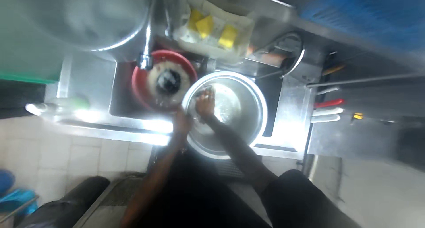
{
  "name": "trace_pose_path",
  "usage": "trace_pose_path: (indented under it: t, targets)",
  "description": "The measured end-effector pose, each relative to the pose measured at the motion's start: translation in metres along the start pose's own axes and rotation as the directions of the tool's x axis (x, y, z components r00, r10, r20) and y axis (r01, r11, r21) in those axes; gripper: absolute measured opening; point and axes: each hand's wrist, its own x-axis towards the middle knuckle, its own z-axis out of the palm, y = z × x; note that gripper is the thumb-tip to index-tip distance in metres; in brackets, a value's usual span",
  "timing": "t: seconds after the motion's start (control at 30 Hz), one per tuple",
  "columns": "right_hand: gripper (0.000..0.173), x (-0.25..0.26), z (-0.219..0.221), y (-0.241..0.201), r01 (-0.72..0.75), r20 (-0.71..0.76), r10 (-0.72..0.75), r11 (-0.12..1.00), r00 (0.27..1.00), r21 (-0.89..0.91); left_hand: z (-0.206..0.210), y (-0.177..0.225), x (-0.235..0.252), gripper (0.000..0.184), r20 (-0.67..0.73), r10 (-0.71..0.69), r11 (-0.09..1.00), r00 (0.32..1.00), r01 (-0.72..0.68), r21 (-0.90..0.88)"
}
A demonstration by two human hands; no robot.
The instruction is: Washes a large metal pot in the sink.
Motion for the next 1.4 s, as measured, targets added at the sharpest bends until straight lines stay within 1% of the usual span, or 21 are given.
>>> trace_pose_path:
  t: [0.07, 0.2, 0.3, 0.37, 0.43, 0.5, 0.57, 0.63, 0.7, 0.8, 0.87, 0.93, 0.97, 1.0, 1.03, 1.07, 1.13, 1.17, 1.2, 1.27, 1.4]
  targets:
    - [0.053, 0.009, -0.017, 0.023, -0.05, 0.028, 0.051, 0.998, 0.998, -0.023, -0.002, 0.003, 0.0, 0.058, 0.011, -0.013, 1.0, 1.0, 0.013, -0.001]
    - [0.049, -0.009, -0.034, 0.061, -0.109, 0.126, 0.129, 0.982, 0.984, -0.154, -0.001, 0.001, -0.002, 0.059, 0.011, -0.03, 1.0, 0.999, 0.031, -0.007]
    - [0.055, -0.021, -0.042, 0.069, -0.255, 0.146, 0.273, 0.958, 0.951, -0.131, -0.005, 0.003, -0.002, 0.057, 0.006, -0.015, 1.0, 1.0, 0.015, -0.006]
    - [0.052, -0.014, -0.058, 0.063, -0.422, 0.173, 0.43, 0.903, 0.886, -0.081, -0.008, 0.006, -0.002, 0.055, 0.012, -0.017, 1.0, 1.0, 0.017, -0.019]
    - [0.054, -0.005, -0.063, 0.06, -0.58, 0.118, 0.571, 0.813, 0.813, 0.059, -0.008, 0.008, -0.001, 0.054, 0.022, -0.02, 0.999, 1.0, 0.021, -0.024]
    - [0.058, 0.007, -0.053, 0.054, -0.657, -0.059, 0.685, 0.717, 0.727, 0.232, -0.009, 0.007, 0.0, 0.053, 0.028, -0.03, 0.999, 0.999, 0.031, -0.016]
    - [0.054, 0.024, -0.036, 0.049, -0.623, -0.254, 0.728, 0.68, 0.637, 0.386, -0.009, 0.008, 0.0, 0.054, 0.025, -0.034, 0.999, 0.999, 0.034, -0.012]
    - [0.049, 0.041, -0.024, 0.041, -0.588, -0.292, 0.726, 0.681, 0.623, 0.437, -0.008, 0.011, 0.0, 0.056, 0.043, -0.041, 0.999, 0.998, 0.041, 0.004]
    - [0.045, 0.051, -0.015, 0.028, -0.539, -0.253, 0.683, 0.709, 0.685, 0.455, -0.007, 0.011, 0.001, 0.059, 0.059, -0.056, 0.998, 0.997, 0.057, -0.009]
    - [0.035, 0.036, -0.005, -0.001, -0.276, -0.237, 0.457, 0.797, 0.857, 0.536, -0.004, 0.011, 0.004, 0.067, 0.038, -0.05, 0.997, 0.998, 0.052, -0.052]
    - [0.03, -0.003, -0.006, -0.025, -0.169, -0.075, 0.265, 0.782, 0.961, 0.6, -0.005, 0.014, 0.003, 0.07, 0.013, -0.036, 0.997, 0.999, 0.037, -0.073]
    - [0.033, -0.053, -0.006, -0.035, -0.151, 0.131, 0.086, 0.747, 0.988, 0.647, -0.007, 0.015, 0.005, 0.066, -0.015, -0.046, 0.996, 0.999, 0.045, -0.078]
    - [0.038, -0.076, -0.004, -0.024, -0.077, 0.197, -0.061, 0.776, 0.979, 0.626, -0.007, 0.016, 0.006, 0.064, -0.017, -0.044, 0.996, 0.999, 0.043, -0.073]
    - [0.041, -0.096, -0.007, -0.004, 0.043, 0.262, -0.233, 0.818, 0.937, 0.574, -0.007, 0.017, 0.006, 0.063, -0.007, -0.038, 0.997, 0.999, 0.037, -0.07]
    - [0.042, -0.108, -0.012, 0.02, 0.212, 0.319, -0.411, 0.834, 0.854, 0.509, -0.005, 0.017, 0.006, 0.061, 0.002, -0.038, 0.997, 0.999, 0.038, -0.06]
    - [0.041, -0.112, -0.022, 0.042, 0.387, 0.373, -0.562, 0.806, 0.738, 0.448, -0.003, 0.017, 0.006, 0.06, 0.015, -0.041, 0.998, 0.999, 0.042, -0.045]
    - [0.037, -0.103, -0.033, 0.079, 0.679, 0.427, -0.751, 0.65, 0.504, 0.343, -0.002, 0.016, 0.004, 0.061, 0.02, -0.017, 0.999, 1.0, 0.017, -0.029]
    - [0.036, -0.096, -0.031, 0.094, 0.742, 0.439, -0.776, 0.601, 0.453, 0.298, -0.003, 0.016, 0.002, 0.061, 0.018, -0.002, 0.999, 1.0, 0.002, -0.032]
    - [0.035, -0.089, -0.027, 0.104, 0.754, 0.431, -0.77, 0.604, 0.47, 0.257, -0.005, 0.016, 0.0, 0.061, 0.014, 0.012, 0.999, 1.0, -0.011, -0.046]
    - [0.034, -0.078, -0.025, 0.107, 0.7, 0.365, -0.702, 0.695, 0.612, 0.163, -0.008, 0.015, 0.001, 0.059, -0.003, 0.009, 0.997, 1.0, -0.009, -0.072]
    - [0.035, -0.073, -0.033, 0.088, 0.428, 0.311, -0.406, 0.904, 0.859, -0.004, -0.015, 0.012, -0.006, 0.054, 0.009, -0.029, 0.995, 1.0, 0.03, -0.097]
